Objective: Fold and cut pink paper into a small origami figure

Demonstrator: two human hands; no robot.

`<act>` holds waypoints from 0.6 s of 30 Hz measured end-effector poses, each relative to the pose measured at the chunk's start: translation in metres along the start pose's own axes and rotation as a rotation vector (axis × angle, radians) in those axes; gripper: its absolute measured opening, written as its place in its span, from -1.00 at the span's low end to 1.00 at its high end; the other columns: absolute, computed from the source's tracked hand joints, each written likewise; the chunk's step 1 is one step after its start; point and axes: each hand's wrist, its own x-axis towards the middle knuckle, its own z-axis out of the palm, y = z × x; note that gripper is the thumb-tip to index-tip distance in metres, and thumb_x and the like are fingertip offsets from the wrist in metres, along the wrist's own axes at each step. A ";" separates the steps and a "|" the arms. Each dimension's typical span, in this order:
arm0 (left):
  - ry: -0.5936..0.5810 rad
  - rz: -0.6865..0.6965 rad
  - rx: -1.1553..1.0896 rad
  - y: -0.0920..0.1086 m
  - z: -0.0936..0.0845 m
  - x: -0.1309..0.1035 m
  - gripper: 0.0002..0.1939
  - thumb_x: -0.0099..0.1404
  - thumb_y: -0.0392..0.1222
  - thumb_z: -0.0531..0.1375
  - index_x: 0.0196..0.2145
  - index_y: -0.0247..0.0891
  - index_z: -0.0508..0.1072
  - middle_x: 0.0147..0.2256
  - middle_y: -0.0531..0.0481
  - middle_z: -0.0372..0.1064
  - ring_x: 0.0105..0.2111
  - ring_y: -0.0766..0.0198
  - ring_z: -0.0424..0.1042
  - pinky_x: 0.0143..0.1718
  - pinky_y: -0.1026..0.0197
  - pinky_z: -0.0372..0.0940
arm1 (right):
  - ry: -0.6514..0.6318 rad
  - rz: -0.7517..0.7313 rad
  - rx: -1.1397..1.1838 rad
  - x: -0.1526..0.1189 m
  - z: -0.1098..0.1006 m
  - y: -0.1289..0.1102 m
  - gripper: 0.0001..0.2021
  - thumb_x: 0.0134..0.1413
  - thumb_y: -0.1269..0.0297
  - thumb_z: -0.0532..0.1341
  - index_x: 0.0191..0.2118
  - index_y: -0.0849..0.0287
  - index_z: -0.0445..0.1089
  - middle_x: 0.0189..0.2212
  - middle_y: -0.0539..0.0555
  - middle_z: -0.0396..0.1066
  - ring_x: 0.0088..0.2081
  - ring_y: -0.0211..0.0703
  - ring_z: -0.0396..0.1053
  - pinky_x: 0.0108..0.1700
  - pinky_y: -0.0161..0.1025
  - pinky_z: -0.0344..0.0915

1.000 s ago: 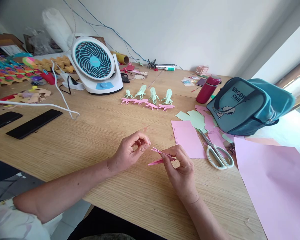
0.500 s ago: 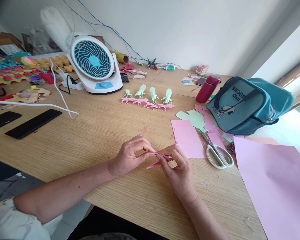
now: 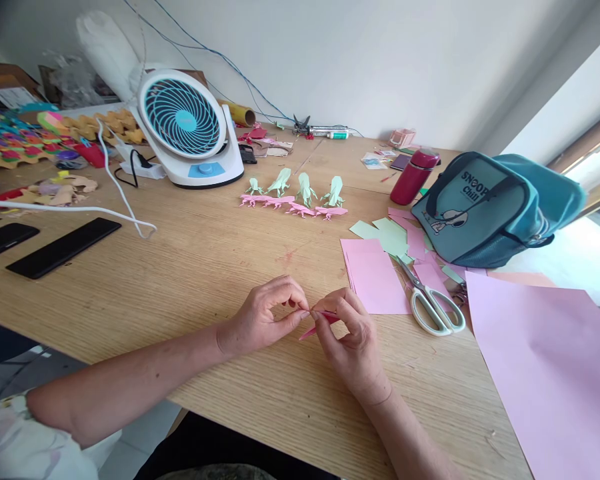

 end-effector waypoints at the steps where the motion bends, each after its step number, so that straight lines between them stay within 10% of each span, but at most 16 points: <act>1: -0.009 0.011 0.009 0.000 0.000 0.000 -0.93 0.27 -0.40 0.18 -0.36 -0.31 0.40 -0.40 -0.01 0.37 -0.34 0.31 0.34 -0.22 0.25 0.28 | -0.006 0.002 -0.004 0.000 0.000 0.000 -0.86 0.20 0.50 0.17 -0.34 0.14 0.39 -0.39 0.02 0.31 -0.39 -0.22 0.33 -0.35 -0.25 0.29; 18: 0.030 -0.139 -0.034 -0.002 -0.001 0.001 -0.86 0.30 -0.36 0.20 -0.44 -0.32 0.41 -0.46 0.03 0.36 -0.40 0.35 0.36 -0.30 0.29 0.25 | 0.039 0.112 0.148 0.000 -0.009 0.017 -0.92 0.16 0.38 0.30 -0.33 0.04 0.51 -0.35 0.01 0.35 -0.30 -0.17 0.33 -0.28 -0.19 0.24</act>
